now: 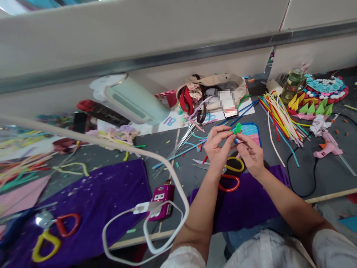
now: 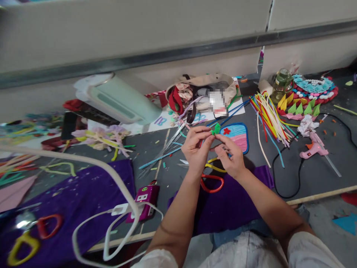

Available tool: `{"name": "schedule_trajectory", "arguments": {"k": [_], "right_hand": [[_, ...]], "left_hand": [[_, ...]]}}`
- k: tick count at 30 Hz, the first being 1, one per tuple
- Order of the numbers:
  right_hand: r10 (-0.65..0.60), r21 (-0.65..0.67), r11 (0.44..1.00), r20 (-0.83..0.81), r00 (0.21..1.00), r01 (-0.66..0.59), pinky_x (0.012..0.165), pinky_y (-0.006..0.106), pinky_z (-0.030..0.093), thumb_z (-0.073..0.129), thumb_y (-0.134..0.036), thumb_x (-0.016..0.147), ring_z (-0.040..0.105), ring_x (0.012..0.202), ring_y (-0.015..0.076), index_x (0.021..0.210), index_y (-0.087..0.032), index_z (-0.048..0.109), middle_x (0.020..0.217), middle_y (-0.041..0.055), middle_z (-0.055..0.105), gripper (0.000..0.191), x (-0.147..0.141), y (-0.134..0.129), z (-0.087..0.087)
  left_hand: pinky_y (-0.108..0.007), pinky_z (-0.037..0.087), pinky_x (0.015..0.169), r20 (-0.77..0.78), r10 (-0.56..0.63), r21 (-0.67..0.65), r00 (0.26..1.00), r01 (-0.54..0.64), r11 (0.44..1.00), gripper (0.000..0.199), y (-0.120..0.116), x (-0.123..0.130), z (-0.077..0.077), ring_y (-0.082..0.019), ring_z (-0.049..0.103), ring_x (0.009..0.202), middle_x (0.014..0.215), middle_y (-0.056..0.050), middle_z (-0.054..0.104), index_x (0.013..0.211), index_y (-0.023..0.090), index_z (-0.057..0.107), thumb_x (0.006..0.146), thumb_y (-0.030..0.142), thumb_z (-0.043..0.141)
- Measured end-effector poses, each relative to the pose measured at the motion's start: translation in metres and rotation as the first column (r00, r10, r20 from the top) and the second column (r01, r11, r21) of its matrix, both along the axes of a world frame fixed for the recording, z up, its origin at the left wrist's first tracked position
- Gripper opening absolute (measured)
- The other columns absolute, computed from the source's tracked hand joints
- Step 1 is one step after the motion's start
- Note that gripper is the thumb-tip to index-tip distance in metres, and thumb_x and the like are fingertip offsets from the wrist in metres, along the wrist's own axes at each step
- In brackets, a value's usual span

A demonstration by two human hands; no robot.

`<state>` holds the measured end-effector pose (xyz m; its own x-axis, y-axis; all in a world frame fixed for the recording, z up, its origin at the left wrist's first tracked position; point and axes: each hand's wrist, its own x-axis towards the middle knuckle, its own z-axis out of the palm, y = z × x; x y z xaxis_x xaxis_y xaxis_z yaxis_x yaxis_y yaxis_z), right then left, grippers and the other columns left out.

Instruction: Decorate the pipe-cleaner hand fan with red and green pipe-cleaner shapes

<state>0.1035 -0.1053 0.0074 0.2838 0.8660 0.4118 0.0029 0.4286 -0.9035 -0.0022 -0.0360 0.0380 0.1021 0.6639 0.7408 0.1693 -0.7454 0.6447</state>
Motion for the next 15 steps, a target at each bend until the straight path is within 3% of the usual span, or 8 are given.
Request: {"name": "schedule_trajectory", "arguments": {"k": [6, 11, 15], "right_hand": [[-0.054, -0.044, 0.998, -0.119, 0.991, 0.049, 0.049, 0.021, 0.056, 0.060, -0.048, 0.089, 0.067, 0.063, 0.0108, 0.109, -0.022, 0.069, 0.099, 0.0056, 0.073, 0.034, 0.007, 0.005, 0.009], [-0.090, -0.099, 0.992, -0.166, 0.982, 0.075, 0.049, 0.022, 0.055, 0.062, -0.048, 0.088, 0.068, 0.061, 0.0125, 0.094, -0.020, 0.070, 0.088, 0.0045, 0.073, 0.030, 0.015, 0.009, 0.013], [-0.290, -0.076, 0.957, -0.178, 0.940, 0.281, 0.048, 0.021, 0.050, 0.059, -0.046, 0.090, 0.065, 0.057, 0.0116, 0.083, -0.017, 0.065, 0.080, 0.0042, 0.073, 0.030, 0.041, 0.018, 0.014]], "left_hand": [[-0.025, 0.053, 0.064, -0.043, -0.083, -0.090, 0.996, 0.079, 0.993, 0.008, 0.003, 0.002, -0.001, -0.015, 0.067, 0.085, 0.093, -0.005, 0.071, 0.089, 0.021, 0.074, 0.085, 0.027, 0.070], [-0.031, 0.056, 0.078, -0.029, -0.182, -0.020, 0.983, 0.181, 0.983, 0.006, -0.002, 0.008, 0.001, -0.016, 0.070, 0.086, 0.088, -0.005, 0.074, 0.086, 0.021, 0.073, 0.087, 0.025, 0.068], [-0.028, 0.054, 0.070, 0.002, -0.104, -0.054, 0.995, 0.104, 0.993, 0.011, 0.000, 0.011, -0.005, -0.016, 0.069, 0.082, 0.090, -0.005, 0.072, 0.087, 0.020, 0.071, 0.089, 0.030, 0.067]]}}
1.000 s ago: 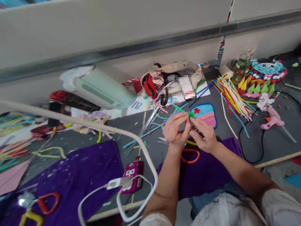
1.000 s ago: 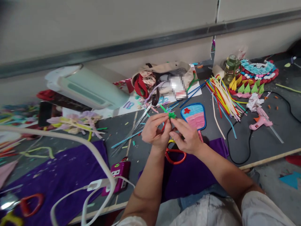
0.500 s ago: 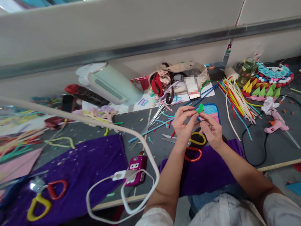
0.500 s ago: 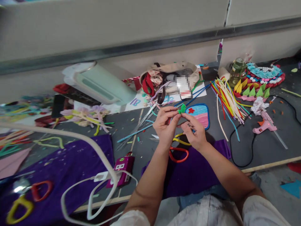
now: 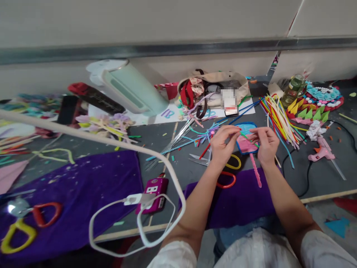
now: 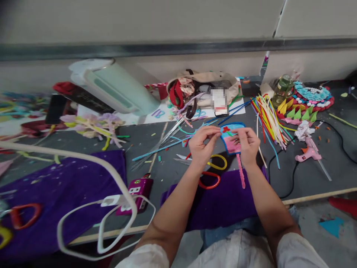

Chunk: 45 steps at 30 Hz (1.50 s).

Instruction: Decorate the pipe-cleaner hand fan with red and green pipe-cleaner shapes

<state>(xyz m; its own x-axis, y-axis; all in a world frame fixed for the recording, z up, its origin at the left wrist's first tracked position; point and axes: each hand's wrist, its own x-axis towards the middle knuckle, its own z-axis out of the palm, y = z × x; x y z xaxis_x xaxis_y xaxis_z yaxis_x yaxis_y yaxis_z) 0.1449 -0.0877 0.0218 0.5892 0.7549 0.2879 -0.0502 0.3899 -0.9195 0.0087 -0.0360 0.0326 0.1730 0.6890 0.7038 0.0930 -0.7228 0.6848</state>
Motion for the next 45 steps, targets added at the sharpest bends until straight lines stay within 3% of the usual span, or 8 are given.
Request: {"name": "schedule_trajectory", "arguments": {"k": [6, 10, 14, 17, 20, 26, 40, 45], "right_hand": [[-0.244, -0.132, 0.944, 0.338, 0.909, 0.303, 0.050, 0.022, 0.042, 0.063, -0.037, 0.084, 0.055, 0.053, 0.0097, 0.089, -0.019, 0.065, 0.077, 0.0002, 0.069, 0.019, 0.069, -0.004, 0.007], [0.214, -0.460, 0.839, 0.771, 0.600, 0.292, 0.065, 0.027, 0.043, 0.066, -0.026, 0.080, 0.060, 0.068, 0.0158, 0.077, -0.021, 0.071, 0.076, 0.0015, 0.069, 0.008, 0.076, -0.018, 0.006], [0.541, -0.664, 0.657, 0.745, 0.389, 0.357, 0.061, 0.026, 0.036, 0.068, -0.026, 0.078, 0.060, 0.071, 0.0164, 0.074, -0.022, 0.072, 0.082, 0.0042, 0.068, 0.007, 0.063, -0.020, -0.003], [0.563, -0.694, 0.623, 0.718, 0.409, 0.360, 0.059, 0.025, 0.032, 0.061, -0.023, 0.080, 0.057, 0.067, 0.0144, 0.068, -0.020, 0.068, 0.073, 0.0032, 0.065, 0.014, 0.063, -0.016, -0.007], [0.398, -0.624, 0.760, 0.668, 0.629, 0.182, 0.059, 0.024, 0.034, 0.058, -0.024, 0.078, 0.053, 0.063, 0.0123, 0.068, -0.019, 0.063, 0.066, -0.0002, 0.060, 0.012, 0.064, -0.010, -0.004], [0.226, -0.395, 0.898, 0.040, 0.973, -0.192, 0.049, 0.021, 0.033, 0.069, -0.037, 0.070, 0.039, 0.047, 0.0071, 0.068, -0.019, 0.056, 0.054, -0.0071, 0.049, 0.022, 0.035, 0.003, 0.003], [0.331, -0.292, 0.910, 0.080, 0.940, -0.295, 0.046, 0.021, 0.035, 0.068, -0.044, 0.077, 0.045, 0.051, 0.0078, 0.092, -0.021, 0.067, 0.075, -0.0011, 0.065, 0.027, 0.016, 0.009, -0.010], [0.671, -0.543, 0.741, 0.559, 0.487, -0.396, 0.072, 0.030, 0.050, 0.060, -0.033, 0.087, 0.061, 0.076, 0.0165, 0.098, -0.018, 0.068, 0.084, 0.0037, 0.067, 0.020, -0.018, -0.004, -0.013]], "left_hand": [[-0.021, 0.046, 0.054, 0.224, 0.223, -0.173, 0.949, -0.186, 0.967, 0.023, 0.012, -0.001, -0.012, -0.008, 0.058, 0.060, 0.090, -0.002, 0.065, 0.106, 0.021, 0.067, 0.090, 0.037, 0.064], [-0.022, 0.047, 0.061, 0.226, 0.234, -0.143, 0.945, -0.206, 0.968, 0.026, 0.013, -0.001, -0.014, -0.010, 0.059, 0.071, 0.093, -0.003, 0.065, 0.107, 0.020, 0.068, 0.091, 0.040, 0.062], [-0.024, 0.046, 0.063, 0.180, 0.225, -0.150, 0.958, -0.199, 0.968, 0.024, 0.009, 0.000, -0.011, -0.011, 0.057, 0.071, 0.088, -0.003, 0.064, 0.103, 0.019, 0.069, 0.091, 0.040, 0.062], [-0.023, 0.044, 0.059, 0.154, 0.185, -0.246, 0.971, -0.144, 0.959, 0.025, 0.006, 0.003, -0.008, -0.011, 0.058, 0.068, 0.085, -0.003, 0.065, 0.099, 0.019, 0.070, 0.090, 0.041, 0.061], [-0.023, 0.044, 0.056, 0.102, 0.016, -0.416, 0.995, 0.028, 0.909, 0.023, 0.005, 0.006, -0.006, -0.011, 0.059, 0.063, 0.078, -0.002, 0.067, 0.092, 0.018, 0.070, 0.086, 0.039, 0.064], [-0.024, 0.049, 0.055, 0.095, -0.434, -0.710, 0.896, 0.367, 0.602, 0.027, 0.004, 0.013, -0.013, -0.014, 0.062, 0.061, 0.071, -0.002, 0.069, 0.087, 0.014, 0.073, 0.068, 0.033, 0.077], [-0.025, 0.057, 0.058, 0.355, -0.145, -0.731, 0.924, 0.371, 0.572, 0.030, 0.029, -0.022, -0.005, -0.017, 0.070, 0.068, 0.076, -0.004, 0.071, 0.073, 0.014, 0.066, 0.060, 0.033, 0.085], [-0.022, 0.057, 0.056, 0.530, 0.093, -0.722, 0.843, 0.391, 0.571, 0.027, 0.035, -0.058, 0.002, -0.017, 0.074, 0.068, 0.070, -0.001, 0.071, 0.076, 0.017, 0.058, 0.066, 0.027, 0.081]]}}
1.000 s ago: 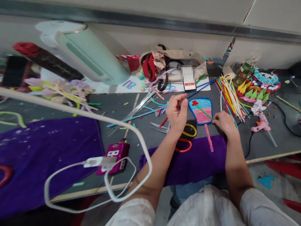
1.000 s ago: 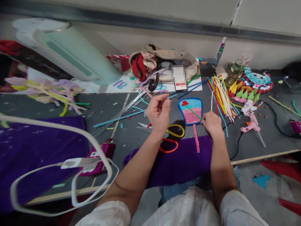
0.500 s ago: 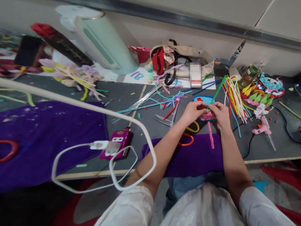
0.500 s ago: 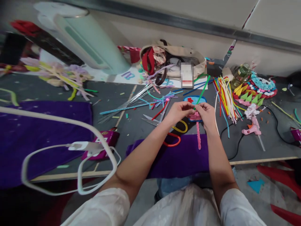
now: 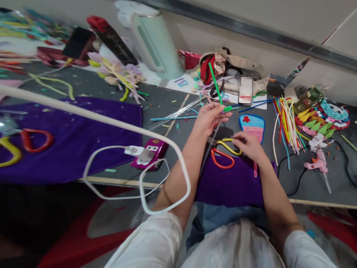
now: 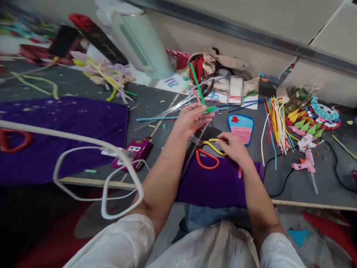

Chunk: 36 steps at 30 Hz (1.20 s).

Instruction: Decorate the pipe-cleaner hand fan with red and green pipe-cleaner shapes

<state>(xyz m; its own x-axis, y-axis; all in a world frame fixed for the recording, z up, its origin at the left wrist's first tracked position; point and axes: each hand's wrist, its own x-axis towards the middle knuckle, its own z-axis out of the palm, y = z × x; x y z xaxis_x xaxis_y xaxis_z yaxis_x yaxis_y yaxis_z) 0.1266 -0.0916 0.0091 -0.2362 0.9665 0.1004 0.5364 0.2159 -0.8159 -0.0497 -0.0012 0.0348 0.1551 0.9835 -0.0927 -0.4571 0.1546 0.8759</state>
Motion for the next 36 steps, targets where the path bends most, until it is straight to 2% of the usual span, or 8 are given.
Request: {"name": "schedule_trajectory", "arguments": {"k": [4, 7, 10, 17, 21, 27, 32, 36], "right_hand": [[0.175, 0.024, 0.973, 0.576, 0.798, -0.231, 0.092, 0.041, 0.048, 0.071, -0.029, 0.083, 0.059, 0.107, 0.0280, 0.129, -0.015, 0.058, 0.115, 0.0161, 0.064, 0.050, -0.032, -0.017, 0.004], [0.198, -0.011, 0.966, 0.672, 0.714, -0.257, 0.093, 0.040, 0.049, 0.068, -0.028, 0.084, 0.058, 0.111, 0.0293, 0.145, -0.015, 0.043, 0.123, 0.0179, 0.060, 0.068, -0.040, -0.021, 0.004], [0.177, -0.002, 0.973, 0.657, 0.733, -0.233, 0.090, 0.039, 0.050, 0.063, -0.029, 0.085, 0.060, 0.106, 0.0290, 0.148, -0.013, 0.040, 0.115, 0.0164, 0.062, 0.069, -0.039, -0.018, 0.001], [0.092, -0.041, 0.995, 0.174, 0.980, -0.086, 0.078, 0.033, 0.051, 0.062, -0.024, 0.078, 0.058, 0.077, 0.0159, 0.140, -0.020, 0.053, 0.094, 0.0039, 0.063, 0.063, -0.021, -0.013, -0.003], [0.039, -0.214, 0.975, -0.119, 0.992, -0.064, 0.072, 0.031, 0.050, 0.077, -0.028, 0.065, 0.055, 0.073, 0.0117, 0.134, -0.019, 0.057, 0.104, 0.0042, 0.060, 0.073, -0.007, -0.019, 0.004], [-0.243, -0.595, 0.796, -0.485, 0.840, -0.113, 0.058, 0.024, 0.053, 0.083, -0.024, 0.059, 0.058, 0.061, 0.0081, 0.115, -0.017, 0.065, 0.091, 0.0005, 0.064, 0.059, -0.013, -0.033, 0.020], [-0.330, -0.688, 0.648, -0.641, 0.693, -0.327, 0.053, 0.020, 0.056, 0.082, -0.027, 0.066, 0.063, 0.065, 0.0105, 0.099, -0.016, 0.070, 0.083, 0.0029, 0.068, 0.037, -0.020, -0.063, 0.028], [-0.430, -0.738, 0.537, -0.656, 0.620, -0.409, 0.053, 0.020, 0.057, 0.075, -0.032, 0.077, 0.063, 0.064, 0.0097, 0.111, -0.016, 0.068, 0.092, 0.0074, 0.070, 0.039, -0.009, -0.105, 0.030]], "left_hand": [[-0.022, 0.058, 0.059, 0.109, 0.057, -0.026, 0.992, -0.055, 0.998, 0.024, 0.000, -0.011, 0.002, -0.016, 0.074, 0.068, 0.075, 0.000, 0.073, 0.079, 0.017, 0.057, 0.068, 0.022, 0.077], [-0.021, 0.058, 0.060, 0.167, 0.070, -0.003, 0.984, -0.071, 0.997, 0.023, -0.002, -0.011, 0.005, -0.015, 0.074, 0.071, 0.080, -0.001, 0.075, 0.082, 0.017, 0.056, 0.070, 0.020, 0.076], [-0.019, 0.058, 0.060, 0.201, 0.084, 0.014, 0.976, -0.089, 0.996, 0.022, -0.005, -0.013, 0.010, -0.014, 0.074, 0.073, 0.082, 0.000, 0.075, 0.082, 0.017, 0.056, 0.072, 0.018, 0.076], [-0.016, 0.055, 0.054, 0.205, 0.179, 0.063, 0.962, -0.195, 0.979, 0.020, -0.010, -0.022, 0.022, -0.012, 0.073, 0.073, 0.089, -0.001, 0.075, 0.082, 0.017, 0.059, 0.074, 0.021, 0.077], [-0.017, 0.055, 0.056, 0.201, 0.251, 0.088, 0.947, -0.272, 0.958, 0.022, -0.009, -0.026, 0.024, -0.012, 0.073, 0.074, 0.084, 0.001, 0.074, 0.080, 0.019, 0.061, 0.072, 0.022, 0.080], [-0.015, 0.052, 0.050, 0.203, 0.370, 0.137, 0.906, -0.401, 0.906, 0.027, -0.006, -0.030, 0.026, -0.010, 0.068, 0.061, 0.065, 0.005, 0.065, 0.079, 0.021, 0.063, 0.067, 0.029, 0.086], [-0.015, 0.050, 0.048, 0.233, 0.430, 0.192, 0.872, -0.475, 0.859, 0.024, -0.006, -0.046, 0.030, -0.007, 0.062, 0.055, 0.065, 0.004, 0.065, 0.078, 0.022, 0.064, 0.074, 0.038, 0.081], [-0.015, 0.050, 0.051, 0.242, 0.483, 0.221, 0.842, -0.532, 0.817, 0.016, -0.006, -0.056, 0.030, -0.007, 0.063, 0.056, 0.064, 0.005, 0.063, 0.081, 0.024, 0.067, 0.076, 0.032, 0.079]]}}
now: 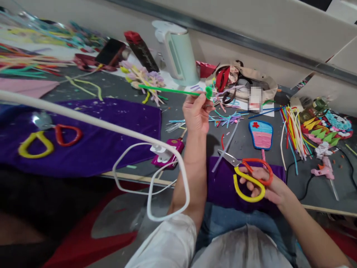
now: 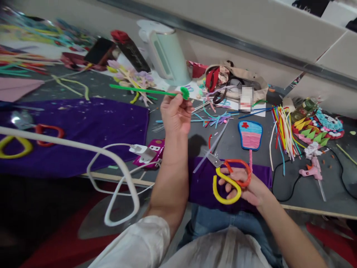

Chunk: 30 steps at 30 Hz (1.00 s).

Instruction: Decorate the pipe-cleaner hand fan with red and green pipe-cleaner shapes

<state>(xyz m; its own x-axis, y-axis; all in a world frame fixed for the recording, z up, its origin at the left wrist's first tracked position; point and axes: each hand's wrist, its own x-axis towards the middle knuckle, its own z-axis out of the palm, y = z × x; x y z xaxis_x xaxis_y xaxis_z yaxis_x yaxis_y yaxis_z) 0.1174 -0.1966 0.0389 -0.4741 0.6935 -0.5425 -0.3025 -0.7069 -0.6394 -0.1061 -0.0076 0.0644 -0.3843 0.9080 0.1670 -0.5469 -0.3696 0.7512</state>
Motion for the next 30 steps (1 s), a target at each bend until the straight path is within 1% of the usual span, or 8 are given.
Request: {"name": "schedule_trajectory", "arguments": {"k": [4, 6, 10, 14, 17, 22, 26, 30], "right_hand": [[0.031, 0.054, 0.998, -0.076, 0.997, -0.027, 0.048, 0.022, 0.056, 0.079, -0.031, 0.073, 0.062, 0.067, 0.0119, 0.122, -0.024, 0.060, 0.100, 0.0078, 0.068, 0.053, 0.018, -0.045, 0.006], [0.044, 0.115, 0.993, -0.049, 0.998, -0.038, 0.054, 0.028, 0.058, 0.081, -0.030, 0.071, 0.064, 0.073, 0.0150, 0.122, -0.027, 0.059, 0.100, 0.0069, 0.065, 0.055, 0.026, -0.063, 0.012], [-0.019, 0.247, 0.969, 0.040, 0.999, 0.008, 0.052, 0.025, 0.050, 0.083, -0.039, 0.068, 0.054, 0.059, 0.0102, 0.108, -0.025, 0.060, 0.083, 0.0014, 0.057, 0.048, 0.030, -0.073, 0.027], [-0.254, 0.435, 0.885, 0.157, 0.954, 0.164, 0.037, 0.021, 0.032, 0.074, -0.040, 0.078, 0.038, 0.045, 0.0063, 0.104, -0.027, 0.053, 0.072, -0.0041, 0.050, 0.035, 0.014, -0.043, 0.032], [-0.355, 0.522, 0.824, 0.173, 0.919, 0.220, 0.038, 0.020, 0.036, 0.063, -0.032, 0.084, 0.039, 0.041, 0.0076, 0.108, -0.029, 0.047, 0.060, -0.0094, 0.046, 0.029, -0.005, -0.010, 0.025], [-0.345, 0.497, 0.839, 0.166, 0.924, 0.224, 0.058, 0.025, 0.051, 0.066, -0.020, 0.067, 0.058, 0.065, 0.0114, 0.119, -0.026, 0.048, 0.086, -0.0021, 0.061, 0.056, -0.032, 0.032, 0.014], [-0.280, 0.516, 0.848, 0.243, 0.929, 0.121, 0.055, 0.022, 0.044, 0.066, -0.038, 0.081, 0.054, 0.062, 0.0093, 0.119, -0.026, 0.051, 0.086, -0.0024, 0.059, 0.043, -0.043, 0.050, 0.010], [-0.280, 0.588, 0.806, 0.277, 0.919, 0.069, 0.053, 0.021, 0.042, 0.062, -0.055, 0.085, 0.050, 0.060, 0.0086, 0.115, -0.027, 0.050, 0.080, -0.0045, 0.054, 0.043, -0.054, 0.063, 0.006]], "left_hand": [[-0.017, 0.052, 0.053, -0.052, -0.009, -0.017, 0.999, 0.008, 1.000, 0.022, 0.003, 0.006, -0.004, -0.008, 0.064, 0.058, 0.065, 0.005, 0.065, 0.080, 0.024, 0.067, 0.068, 0.030, 0.084], [-0.018, 0.053, 0.053, -0.064, -0.046, -0.052, 0.997, 0.043, 0.998, 0.026, 0.004, 0.012, -0.007, -0.009, 0.065, 0.057, 0.065, 0.004, 0.067, 0.077, 0.022, 0.067, 0.064, 0.033, 0.087], [-0.020, 0.054, 0.055, -0.053, -0.125, -0.080, 0.991, 0.121, 0.989, 0.030, 0.007, 0.024, -0.013, -0.011, 0.068, 0.059, 0.066, 0.000, 0.070, 0.076, 0.018, 0.069, 0.065, 0.041, 0.085], [-0.021, 0.053, 0.057, -0.063, -0.142, -0.048, 0.988, 0.139, 0.989, 0.029, 0.004, 0.037, -0.014, -0.010, 0.066, 0.057, 0.067, 0.001, 0.069, 0.077, 0.017, 0.071, 0.064, 0.039, 0.086], [-0.020, 0.051, 0.055, -0.049, -0.132, -0.042, 0.990, 0.130, 0.991, 0.030, -0.002, 0.044, -0.012, -0.007, 0.061, 0.053, 0.063, 0.004, 0.066, 0.075, 0.019, 0.070, 0.061, 0.038, 0.088], [-0.018, 0.047, 0.050, -0.053, -0.157, -0.031, 0.986, 0.156, 0.987, 0.034, -0.012, 0.046, -0.009, -0.006, 0.056, 0.050, 0.061, 0.005, 0.064, 0.073, 0.018, 0.070, 0.057, 0.041, 0.089], [-0.018, 0.043, 0.047, -0.099, -0.162, -0.046, 0.982, 0.158, 0.986, 0.033, -0.015, 0.047, -0.009, -0.005, 0.052, 0.050, 0.062, 0.005, 0.063, 0.074, 0.018, 0.070, 0.059, 0.042, 0.088], [-0.018, 0.041, 0.047, -0.118, -0.173, -0.057, 0.978, 0.168, 0.984, 0.032, -0.017, 0.051, -0.010, -0.004, 0.050, 0.048, 0.063, 0.004, 0.064, 0.073, 0.018, 0.069, 0.060, 0.041, 0.087]]}}
